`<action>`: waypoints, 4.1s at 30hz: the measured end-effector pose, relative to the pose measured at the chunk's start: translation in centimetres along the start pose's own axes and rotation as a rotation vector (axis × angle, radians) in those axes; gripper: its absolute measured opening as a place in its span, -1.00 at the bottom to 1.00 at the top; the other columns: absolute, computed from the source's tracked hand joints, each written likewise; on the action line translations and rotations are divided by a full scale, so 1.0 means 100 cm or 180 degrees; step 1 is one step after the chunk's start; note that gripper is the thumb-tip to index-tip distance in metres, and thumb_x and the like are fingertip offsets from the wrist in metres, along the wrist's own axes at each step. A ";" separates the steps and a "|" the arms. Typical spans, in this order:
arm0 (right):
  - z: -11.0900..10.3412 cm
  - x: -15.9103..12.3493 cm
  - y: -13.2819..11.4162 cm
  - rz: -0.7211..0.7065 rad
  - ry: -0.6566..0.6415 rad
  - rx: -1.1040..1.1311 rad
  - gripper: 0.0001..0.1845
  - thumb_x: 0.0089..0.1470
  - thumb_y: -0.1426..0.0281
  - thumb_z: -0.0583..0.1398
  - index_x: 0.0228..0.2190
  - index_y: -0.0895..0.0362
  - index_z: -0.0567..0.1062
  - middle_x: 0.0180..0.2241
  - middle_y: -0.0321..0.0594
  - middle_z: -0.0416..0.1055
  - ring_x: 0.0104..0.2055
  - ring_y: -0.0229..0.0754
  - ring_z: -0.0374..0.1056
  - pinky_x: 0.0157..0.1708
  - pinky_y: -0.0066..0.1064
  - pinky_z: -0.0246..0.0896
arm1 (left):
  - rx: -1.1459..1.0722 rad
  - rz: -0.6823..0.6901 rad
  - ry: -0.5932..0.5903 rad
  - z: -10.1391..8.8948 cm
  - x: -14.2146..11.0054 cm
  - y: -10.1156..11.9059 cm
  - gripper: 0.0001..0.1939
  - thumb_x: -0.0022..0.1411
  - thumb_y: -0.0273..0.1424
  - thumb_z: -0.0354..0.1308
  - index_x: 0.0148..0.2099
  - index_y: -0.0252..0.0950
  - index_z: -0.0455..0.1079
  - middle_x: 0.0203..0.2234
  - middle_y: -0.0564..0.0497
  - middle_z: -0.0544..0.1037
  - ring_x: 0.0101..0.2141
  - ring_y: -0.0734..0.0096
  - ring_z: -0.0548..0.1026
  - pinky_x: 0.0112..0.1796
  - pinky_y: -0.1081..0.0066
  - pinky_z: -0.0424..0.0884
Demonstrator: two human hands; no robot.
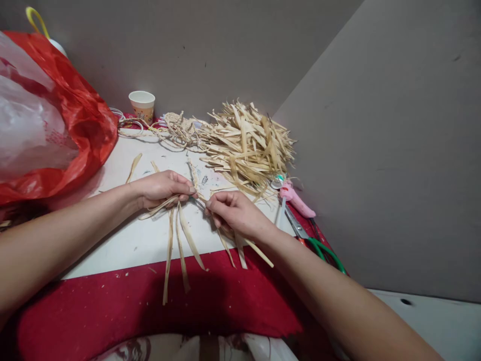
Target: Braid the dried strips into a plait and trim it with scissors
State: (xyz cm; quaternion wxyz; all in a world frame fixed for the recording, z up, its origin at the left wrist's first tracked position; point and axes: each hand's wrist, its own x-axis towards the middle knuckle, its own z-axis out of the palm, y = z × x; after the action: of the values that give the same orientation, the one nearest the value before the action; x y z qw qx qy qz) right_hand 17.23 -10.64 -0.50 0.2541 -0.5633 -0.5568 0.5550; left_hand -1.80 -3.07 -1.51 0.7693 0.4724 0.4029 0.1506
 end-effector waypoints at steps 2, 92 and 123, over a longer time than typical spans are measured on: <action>0.001 0.001 0.001 0.0049 0.0063 0.0086 -0.80 0.01 0.33 0.13 -0.57 0.16 0.39 -0.77 -0.43 0.26 -0.80 -0.45 -0.01 -0.78 -0.59 -0.15 | 0.0034 -0.0004 0.0006 0.000 0.000 0.000 -0.81 0.05 -0.45 0.26 -0.56 -0.40 0.40 -0.76 0.10 0.32 -0.79 0.71 0.18 -0.75 0.64 0.06; 0.007 0.029 -0.003 -0.0423 -0.0176 -0.0409 -0.73 0.12 0.33 0.06 -0.54 0.18 0.40 -0.67 -0.41 0.14 -0.63 -0.39 -0.01 -0.58 -0.51 -0.10 | 0.2048 0.0747 0.0512 0.004 -0.010 0.008 -0.86 0.05 -0.41 0.14 -0.45 -0.33 0.50 -0.63 0.05 0.47 -0.64 0.61 0.28 -0.57 0.59 0.12; 0.031 0.023 -0.003 0.0225 0.0313 0.1886 -0.71 -0.07 0.41 0.13 -0.69 0.12 0.15 -0.78 -0.51 -0.04 -0.75 -0.48 -0.23 -0.75 -0.56 -0.39 | 0.5513 0.0334 0.0945 0.065 -0.036 0.004 -0.66 0.15 -0.59 -0.07 -0.05 -0.41 0.38 -0.47 -0.16 0.55 -0.39 0.16 0.54 -0.40 0.38 0.31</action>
State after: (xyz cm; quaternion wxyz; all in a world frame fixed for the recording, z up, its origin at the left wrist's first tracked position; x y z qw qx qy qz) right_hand 13.81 -9.49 -1.85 0.4146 -0.5098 -0.3377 0.6739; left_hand 0.94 -8.95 2.06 0.0725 0.8833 0.4492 -0.1130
